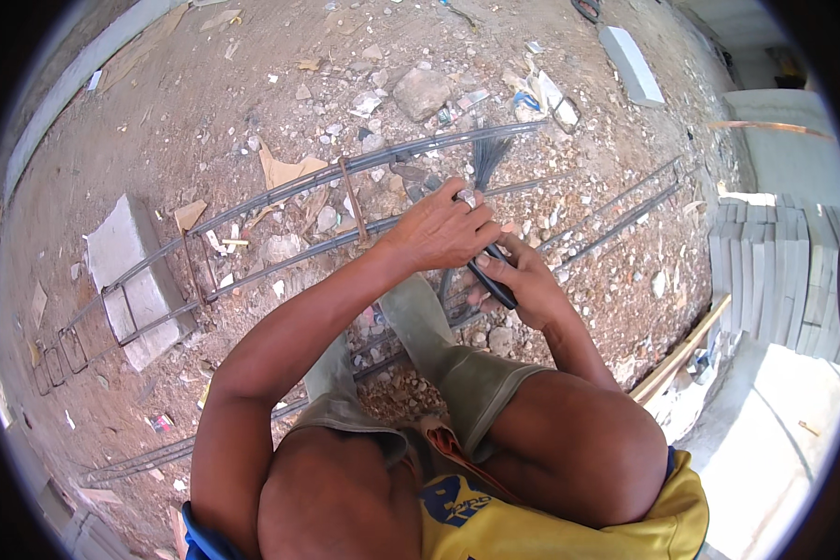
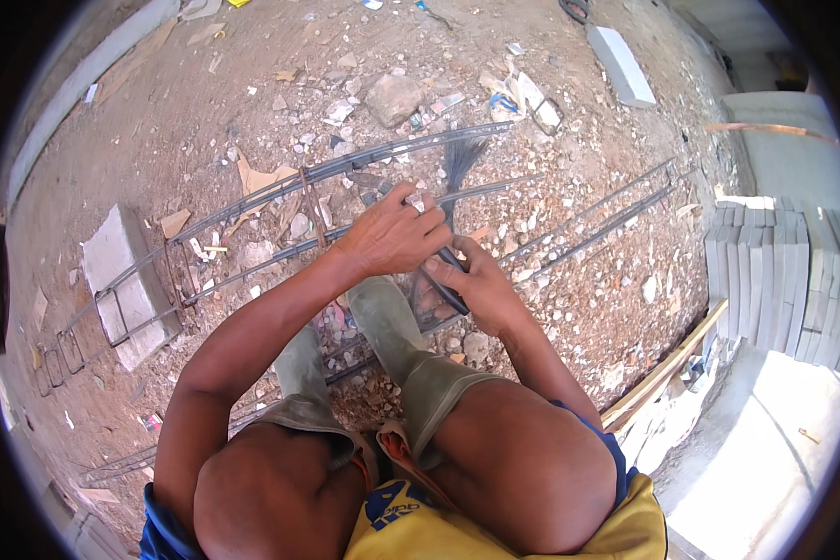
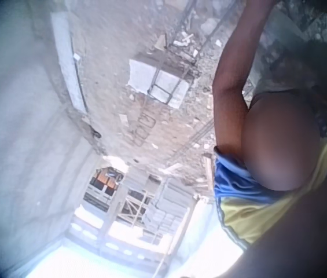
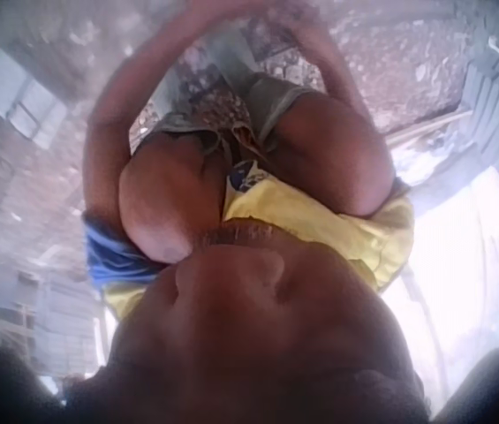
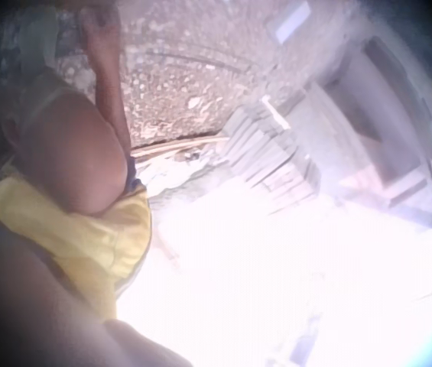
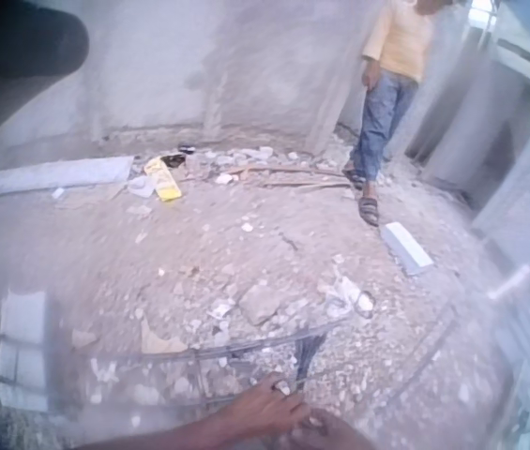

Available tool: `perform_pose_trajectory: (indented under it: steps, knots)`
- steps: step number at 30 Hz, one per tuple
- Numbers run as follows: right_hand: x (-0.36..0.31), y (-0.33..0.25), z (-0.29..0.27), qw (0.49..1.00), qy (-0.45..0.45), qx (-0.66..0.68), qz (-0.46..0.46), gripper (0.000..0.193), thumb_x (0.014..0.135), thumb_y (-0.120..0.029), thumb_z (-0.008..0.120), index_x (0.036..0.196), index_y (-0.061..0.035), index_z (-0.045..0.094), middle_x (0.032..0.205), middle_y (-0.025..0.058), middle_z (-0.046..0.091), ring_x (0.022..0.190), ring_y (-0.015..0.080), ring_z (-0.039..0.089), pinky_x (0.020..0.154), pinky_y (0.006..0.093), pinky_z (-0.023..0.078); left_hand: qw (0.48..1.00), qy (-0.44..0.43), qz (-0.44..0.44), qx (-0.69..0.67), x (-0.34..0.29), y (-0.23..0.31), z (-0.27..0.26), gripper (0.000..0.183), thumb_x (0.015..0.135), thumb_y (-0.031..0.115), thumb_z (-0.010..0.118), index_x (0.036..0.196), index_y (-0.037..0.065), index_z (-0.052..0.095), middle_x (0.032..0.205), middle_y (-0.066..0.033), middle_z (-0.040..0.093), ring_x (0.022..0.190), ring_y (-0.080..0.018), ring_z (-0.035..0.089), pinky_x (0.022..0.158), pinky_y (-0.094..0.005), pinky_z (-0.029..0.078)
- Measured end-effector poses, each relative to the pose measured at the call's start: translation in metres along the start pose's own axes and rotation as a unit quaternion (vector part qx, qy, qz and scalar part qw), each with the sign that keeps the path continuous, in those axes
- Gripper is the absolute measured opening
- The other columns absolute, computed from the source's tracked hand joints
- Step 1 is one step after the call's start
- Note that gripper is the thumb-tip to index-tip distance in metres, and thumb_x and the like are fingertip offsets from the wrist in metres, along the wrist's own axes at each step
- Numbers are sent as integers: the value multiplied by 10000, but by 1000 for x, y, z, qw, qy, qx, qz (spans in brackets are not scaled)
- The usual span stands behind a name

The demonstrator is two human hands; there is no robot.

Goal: The person secures rebar together with wire using pliers while sitting on the ground at a construction site.

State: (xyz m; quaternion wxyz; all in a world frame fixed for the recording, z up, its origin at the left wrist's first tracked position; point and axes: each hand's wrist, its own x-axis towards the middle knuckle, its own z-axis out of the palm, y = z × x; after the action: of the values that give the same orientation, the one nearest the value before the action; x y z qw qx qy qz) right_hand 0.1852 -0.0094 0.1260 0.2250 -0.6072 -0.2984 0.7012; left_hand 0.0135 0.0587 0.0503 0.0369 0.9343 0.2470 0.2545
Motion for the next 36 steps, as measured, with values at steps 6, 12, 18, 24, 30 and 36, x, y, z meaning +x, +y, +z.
perform_pose_trajectory:
  steps: [6, 12, 18, 24, 30, 36]
  knots:
    - [5, 20, 6, 984, -123, 122, 32, 417, 1001, -223, 592, 1334, -39, 420, 997, 213, 674, 646, 218, 674, 520, 329, 516, 999, -17, 20, -38, -9, -2, -12, 68, 862, 137, 543, 925, 124, 568, 930, -85, 607, 931, -239, 673, 1005, -457, 398]
    - [-3, 24, 20, 798, 143, -556, -184, 400, 951, -209, 632, 1233, 37, 492, 814, 260, 676, 682, 406, 681, 603, 489, 523, 999, -20, 5, -41, -9, 2, -26, 237, 928, 134, 508, 1142, 120, 607, 969, -52, 643, 968, -223, 660, 914, -397, 438]
    - [-4, 21, 23, 753, 188, -601, -189, 359, 916, -205, 658, 1149, 42, 544, 795, 259, 666, 686, 429, 664, 592, 480, 514, 996, -82, -20, -25, 4, 2, -18, 97, 870, 140, 572, 958, 103, 554, 833, -41, 647, 889, -202, 691, 816, -372, 484]
    - [0, -10, 6, 942, 2, -335, -16, 381, 817, -193, 658, 1104, 45, 583, 896, 274, 684, 846, 426, 682, 756, 462, 548, 991, -129, -14, 25, 1, 9, -10, 120, 863, 142, 575, 972, 95, 589, 822, -31, 686, 827, -204, 689, 808, -370, 492]
    - [6, -3, -5, 722, 187, -658, -105, 363, 749, -155, 716, 1043, -24, 549, 797, 225, 686, 722, 406, 688, 653, 464, 536, 999, 10, 19, 24, 10, 2, -4, 126, 841, 146, 587, 950, 86, 604, 900, -45, 656, 881, -209, 677, 848, -391, 480]
    - [16, -19, -38, 649, 170, -707, -222, 316, 756, -153, 716, 964, -54, 500, 825, 155, 675, 698, 361, 685, 610, 474, 531, 999, 17, -43, -11, 31, 2, 9, 123, 851, 154, 583, 954, 90, 604, 913, -55, 633, 879, -234, 673, 862, -425, 466]
